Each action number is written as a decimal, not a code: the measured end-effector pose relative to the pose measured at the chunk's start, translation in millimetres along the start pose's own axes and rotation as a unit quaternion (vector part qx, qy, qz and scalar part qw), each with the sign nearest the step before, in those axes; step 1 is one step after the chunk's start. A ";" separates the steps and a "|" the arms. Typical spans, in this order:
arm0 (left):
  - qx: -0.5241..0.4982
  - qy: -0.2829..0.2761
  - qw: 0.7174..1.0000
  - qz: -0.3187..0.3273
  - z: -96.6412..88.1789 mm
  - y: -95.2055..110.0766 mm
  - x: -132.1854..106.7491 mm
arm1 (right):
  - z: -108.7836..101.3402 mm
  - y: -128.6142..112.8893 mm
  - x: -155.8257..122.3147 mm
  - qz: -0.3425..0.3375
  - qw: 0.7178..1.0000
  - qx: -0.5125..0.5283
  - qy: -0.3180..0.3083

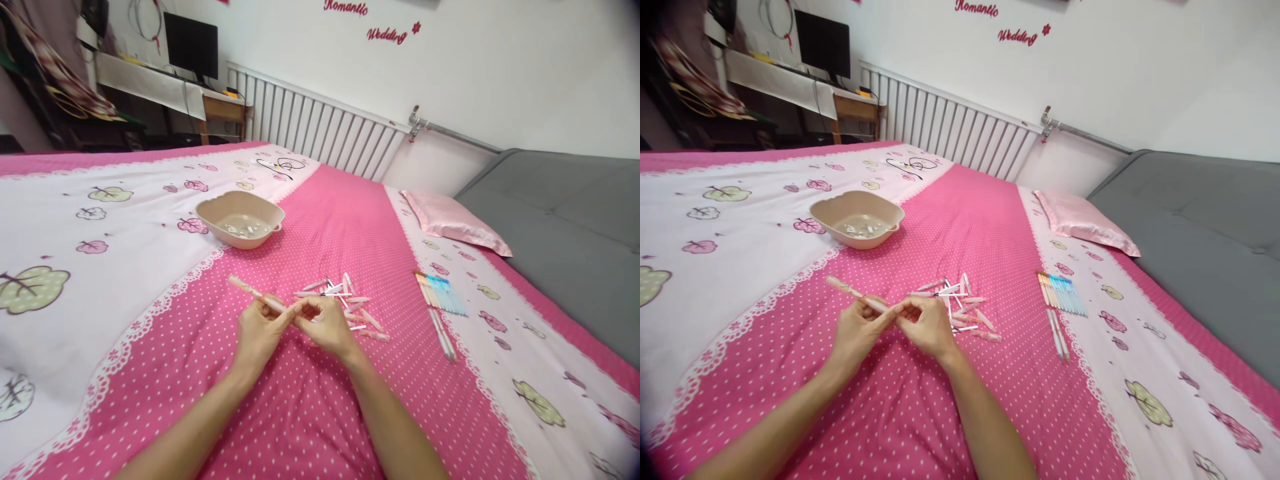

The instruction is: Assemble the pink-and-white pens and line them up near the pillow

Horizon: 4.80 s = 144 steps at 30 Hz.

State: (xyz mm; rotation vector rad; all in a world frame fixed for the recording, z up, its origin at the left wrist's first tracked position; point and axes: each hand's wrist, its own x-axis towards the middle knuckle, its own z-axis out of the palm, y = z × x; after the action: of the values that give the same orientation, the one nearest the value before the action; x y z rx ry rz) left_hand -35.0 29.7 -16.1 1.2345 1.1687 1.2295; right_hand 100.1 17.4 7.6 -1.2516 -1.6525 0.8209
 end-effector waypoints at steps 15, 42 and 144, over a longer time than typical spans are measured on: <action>0.471 0.075 0.860 0.183 2.8 -17.2 -4.0 | -30.5 38.7 6.2 0.062 0.957 -0.029 0.280; 0.610 0.041 0.765 0.203 10.8 -21.6 4.3 | -205.4 111.2 -166.7 0.325 0.736 -0.260 0.535; 0.630 -0.065 0.738 0.235 -40.0 -28.5 -67.8 | -102.6 83.0 -267.3 0.337 0.666 -0.547 0.379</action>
State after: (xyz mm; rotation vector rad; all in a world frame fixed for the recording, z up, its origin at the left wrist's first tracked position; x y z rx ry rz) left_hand -75.8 -36.3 -47.6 2.7007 1.6895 0.4994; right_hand 253.8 -217.5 -92.9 -2.6479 -0.8221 -0.5323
